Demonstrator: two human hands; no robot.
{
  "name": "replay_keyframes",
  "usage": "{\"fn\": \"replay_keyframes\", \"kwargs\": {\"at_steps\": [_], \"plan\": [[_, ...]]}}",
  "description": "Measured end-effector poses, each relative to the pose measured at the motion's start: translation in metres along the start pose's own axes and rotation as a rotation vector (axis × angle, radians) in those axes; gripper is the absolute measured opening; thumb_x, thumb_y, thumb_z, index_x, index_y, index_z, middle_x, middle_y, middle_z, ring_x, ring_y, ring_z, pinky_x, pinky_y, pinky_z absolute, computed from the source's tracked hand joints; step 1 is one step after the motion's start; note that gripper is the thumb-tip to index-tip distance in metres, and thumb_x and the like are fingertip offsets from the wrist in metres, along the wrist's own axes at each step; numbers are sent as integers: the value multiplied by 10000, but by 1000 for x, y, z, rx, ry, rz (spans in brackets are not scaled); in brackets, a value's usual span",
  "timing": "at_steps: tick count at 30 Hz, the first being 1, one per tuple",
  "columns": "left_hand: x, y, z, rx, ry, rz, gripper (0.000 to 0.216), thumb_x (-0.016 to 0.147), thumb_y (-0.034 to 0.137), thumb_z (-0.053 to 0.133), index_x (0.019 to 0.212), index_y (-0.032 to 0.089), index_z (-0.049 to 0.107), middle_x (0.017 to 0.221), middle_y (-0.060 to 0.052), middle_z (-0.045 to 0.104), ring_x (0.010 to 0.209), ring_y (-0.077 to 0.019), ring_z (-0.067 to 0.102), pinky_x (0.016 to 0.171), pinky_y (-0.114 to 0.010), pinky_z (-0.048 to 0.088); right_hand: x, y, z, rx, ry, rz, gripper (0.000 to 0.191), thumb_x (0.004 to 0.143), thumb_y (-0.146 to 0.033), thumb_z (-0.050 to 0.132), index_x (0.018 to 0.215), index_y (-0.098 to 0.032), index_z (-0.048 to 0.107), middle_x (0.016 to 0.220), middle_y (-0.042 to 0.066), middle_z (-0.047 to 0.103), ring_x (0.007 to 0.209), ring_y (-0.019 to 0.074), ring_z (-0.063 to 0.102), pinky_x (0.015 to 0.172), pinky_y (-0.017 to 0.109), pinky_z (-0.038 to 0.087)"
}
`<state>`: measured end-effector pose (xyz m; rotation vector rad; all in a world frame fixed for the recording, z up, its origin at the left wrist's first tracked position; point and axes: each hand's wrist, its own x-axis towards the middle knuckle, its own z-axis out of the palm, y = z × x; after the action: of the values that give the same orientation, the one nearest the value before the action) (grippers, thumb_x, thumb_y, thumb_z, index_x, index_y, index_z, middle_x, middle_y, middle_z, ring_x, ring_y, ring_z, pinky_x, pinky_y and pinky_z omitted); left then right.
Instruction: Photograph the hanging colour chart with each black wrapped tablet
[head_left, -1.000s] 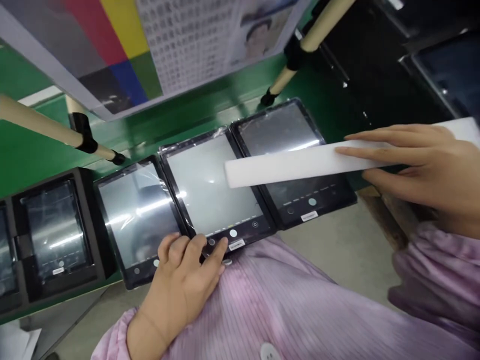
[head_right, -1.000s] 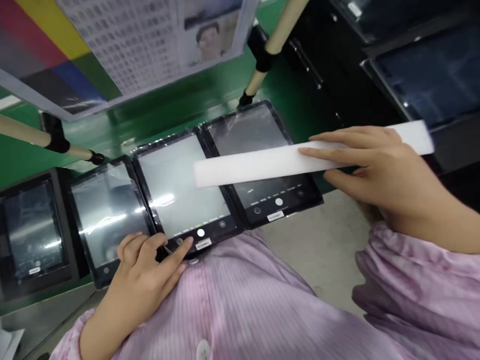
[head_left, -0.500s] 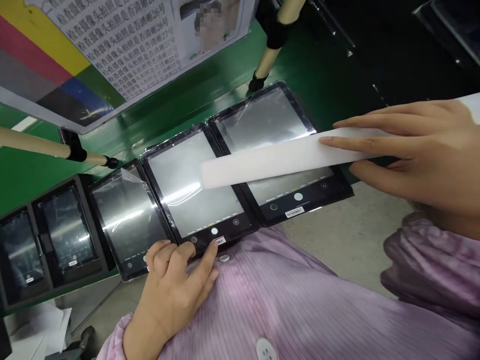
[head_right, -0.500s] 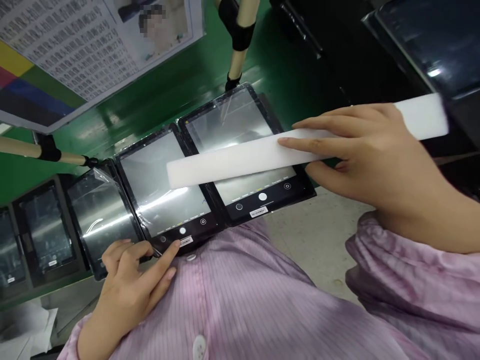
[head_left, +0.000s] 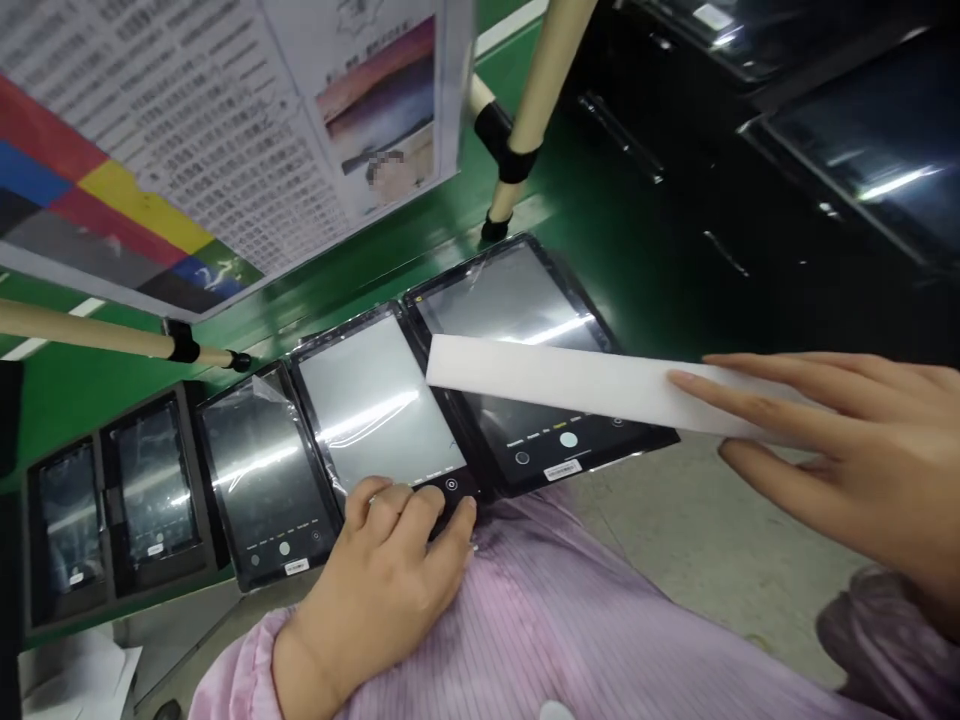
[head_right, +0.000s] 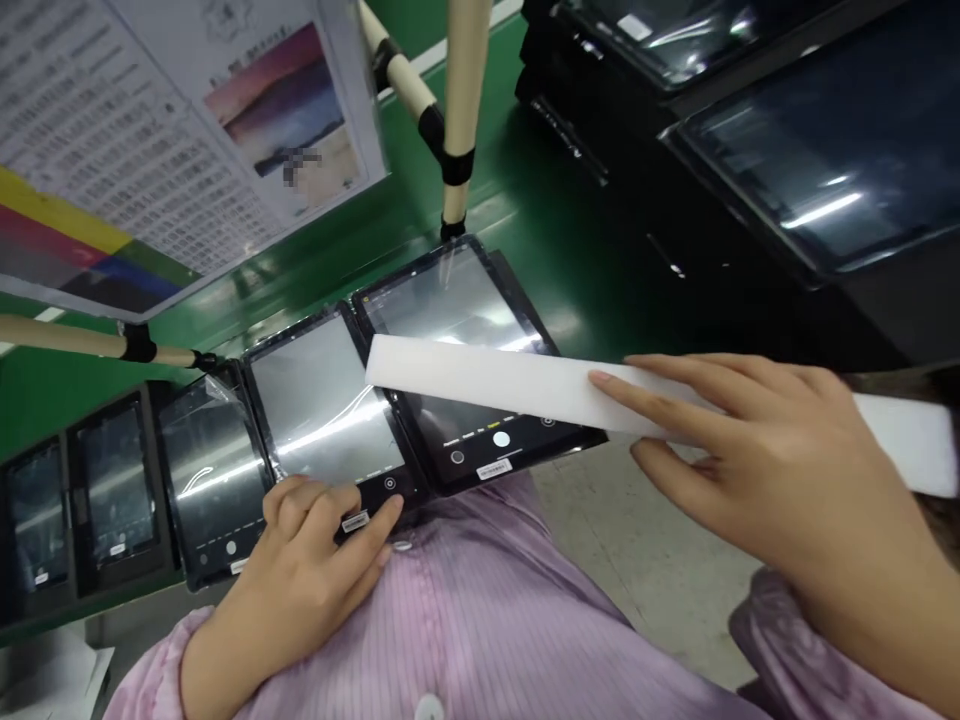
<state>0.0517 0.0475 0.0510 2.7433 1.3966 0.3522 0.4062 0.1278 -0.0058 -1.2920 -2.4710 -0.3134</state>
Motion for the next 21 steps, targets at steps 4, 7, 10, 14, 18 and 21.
{"fn": "replay_keyframes", "kwargs": {"at_steps": [4,7,10,14,18,21], "plan": [[22,9,8,13,-41,-45,317,956,240,540,1240,205,675,1045,-92,588,978,-248,469,929,-418,337,-30,13,-16,-20,-15,106,422,893,-201,547,1303,-297,522,1101,82,648,870,248,625,685,359,485],[39,17,15,23,-90,-16,362,967,225,496,1292,251,651,1079,-93,577,985,-256,462,935,-435,328,-45,17,-21,-53,0,244,417,883,-186,557,1289,-284,562,1103,81,651,895,246,629,704,355,490],[54,24,20,26,-132,16,374,973,225,480,1309,266,639,1098,-96,563,996,-258,457,945,-444,318,-56,18,-18,-49,24,319,346,874,-212,562,1212,-239,630,1107,88,660,910,246,631,715,357,483],[66,31,26,35,-139,40,374,983,261,467,1320,256,629,1080,-103,539,984,-260,446,934,-440,315,-63,20,-13,-18,20,328,298,885,-233,564,1161,-181,665,1102,108,665,914,252,637,733,371,486],[72,38,35,50,-185,53,409,985,298,475,1379,248,572,1089,-100,530,994,-262,442,943,-446,310,-65,23,-10,-15,24,337,288,902,-248,550,1153,-177,673,1108,111,664,924,261,645,754,388,496],[76,43,37,60,-184,41,389,987,314,473,1350,237,591,1099,-99,524,987,-259,437,936,-448,309,-65,25,-10,-12,39,328,296,899,-235,547,1164,-181,668,1096,107,665,930,267,645,756,392,495]]}}
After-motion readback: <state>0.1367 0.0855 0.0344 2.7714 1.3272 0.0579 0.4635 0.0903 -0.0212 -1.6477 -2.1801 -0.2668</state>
